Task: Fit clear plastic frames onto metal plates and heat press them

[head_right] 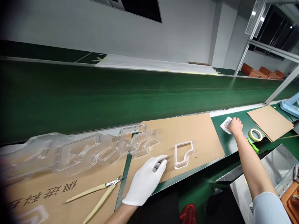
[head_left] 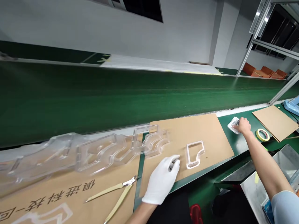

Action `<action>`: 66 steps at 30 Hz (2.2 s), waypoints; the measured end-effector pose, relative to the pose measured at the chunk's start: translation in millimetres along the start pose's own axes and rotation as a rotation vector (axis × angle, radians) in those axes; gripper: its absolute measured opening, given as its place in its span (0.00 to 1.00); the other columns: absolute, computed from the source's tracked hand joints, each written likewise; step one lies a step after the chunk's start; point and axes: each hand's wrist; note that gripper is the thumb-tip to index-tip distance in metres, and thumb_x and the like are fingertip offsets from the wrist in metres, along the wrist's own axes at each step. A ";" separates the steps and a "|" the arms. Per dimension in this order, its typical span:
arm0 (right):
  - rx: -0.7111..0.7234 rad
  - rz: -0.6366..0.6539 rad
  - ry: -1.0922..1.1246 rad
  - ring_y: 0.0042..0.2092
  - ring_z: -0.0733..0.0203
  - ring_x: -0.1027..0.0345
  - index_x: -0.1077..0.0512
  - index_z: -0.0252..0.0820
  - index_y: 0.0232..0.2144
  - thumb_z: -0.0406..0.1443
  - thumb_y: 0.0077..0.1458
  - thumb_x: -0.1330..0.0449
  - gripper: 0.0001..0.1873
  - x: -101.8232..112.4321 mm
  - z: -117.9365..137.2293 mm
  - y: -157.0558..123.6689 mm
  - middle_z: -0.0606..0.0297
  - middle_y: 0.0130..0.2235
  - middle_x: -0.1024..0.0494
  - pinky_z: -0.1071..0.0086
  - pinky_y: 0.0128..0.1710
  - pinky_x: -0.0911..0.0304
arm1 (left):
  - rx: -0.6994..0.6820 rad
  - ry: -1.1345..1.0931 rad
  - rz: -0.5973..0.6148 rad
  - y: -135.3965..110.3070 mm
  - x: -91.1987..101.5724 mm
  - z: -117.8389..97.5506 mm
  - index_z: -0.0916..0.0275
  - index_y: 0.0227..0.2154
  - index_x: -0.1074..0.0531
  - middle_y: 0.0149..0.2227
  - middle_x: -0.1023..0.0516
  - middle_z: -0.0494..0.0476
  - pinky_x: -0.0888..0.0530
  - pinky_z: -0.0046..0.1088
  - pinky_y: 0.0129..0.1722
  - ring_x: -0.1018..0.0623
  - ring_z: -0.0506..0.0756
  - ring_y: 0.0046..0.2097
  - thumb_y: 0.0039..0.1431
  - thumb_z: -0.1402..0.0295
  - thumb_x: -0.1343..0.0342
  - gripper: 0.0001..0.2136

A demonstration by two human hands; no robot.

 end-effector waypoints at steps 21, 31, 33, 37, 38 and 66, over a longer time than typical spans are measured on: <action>0.320 0.246 0.928 0.46 0.55 0.24 0.24 0.46 0.46 0.53 0.66 0.34 0.19 58.4 32.5 -319.2 0.60 0.45 0.17 0.65 0.48 0.30 | -0.008 -0.986 0.562 -92.7 -19.1 -94.1 0.68 0.55 0.27 0.39 0.18 0.63 0.25 0.29 0.25 0.18 0.58 0.34 0.59 0.49 0.36 0.30; 0.284 0.230 0.752 0.35 0.60 0.32 0.25 0.44 0.37 0.52 0.70 0.39 0.19 65.1 42.8 -380.6 0.66 0.34 0.23 0.68 0.35 0.36 | 0.043 -0.920 0.620 -149.2 -11.0 -55.1 0.67 0.45 0.24 0.30 0.19 0.55 0.26 0.29 0.27 0.25 0.51 0.25 0.62 0.57 0.39 0.17; 0.324 0.206 0.672 0.36 0.60 0.31 0.26 0.45 0.36 0.50 0.71 0.40 0.17 69.1 47.4 -389.6 0.66 0.35 0.23 0.68 0.36 0.35 | 0.043 -0.926 0.650 -154.3 -5.6 -53.5 0.67 0.46 0.24 0.31 0.18 0.56 0.25 0.30 0.30 0.24 0.52 0.28 0.61 0.60 0.38 0.17; 0.427 0.136 0.539 0.35 0.59 0.29 0.26 0.46 0.34 0.46 0.71 0.41 0.15 73.0 55.1 -397.1 0.65 0.34 0.22 0.67 0.36 0.34 | 0.067 -0.983 0.634 -156.9 -8.6 -48.2 0.65 0.50 0.25 0.40 0.17 0.57 0.25 0.30 0.34 0.21 0.54 0.36 0.52 0.68 0.35 0.21; 0.450 0.115 0.515 0.35 0.59 0.28 0.26 0.46 0.34 0.45 0.71 0.41 0.15 73.2 56.1 -397.2 0.65 0.34 0.22 0.67 0.36 0.34 | 0.070 -0.980 0.615 -157.0 -12.1 -46.4 0.64 0.51 0.25 0.42 0.17 0.57 0.25 0.29 0.35 0.21 0.53 0.37 0.50 0.71 0.35 0.23; 0.338 0.825 0.952 0.62 0.27 0.27 0.34 0.52 0.70 0.69 0.38 0.26 0.63 17.5 16.7 -384.7 0.43 0.65 0.26 0.40 0.59 0.28 | -0.094 -0.673 0.646 -160.6 3.8 -41.5 0.60 0.38 0.22 0.32 0.22 0.49 0.28 0.29 0.36 0.22 0.55 0.35 0.51 0.65 0.33 0.11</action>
Point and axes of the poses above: each hand's wrist, its own y-axis towards the middle knuckle, its own x-axis out of the back of the hand, z = x × y
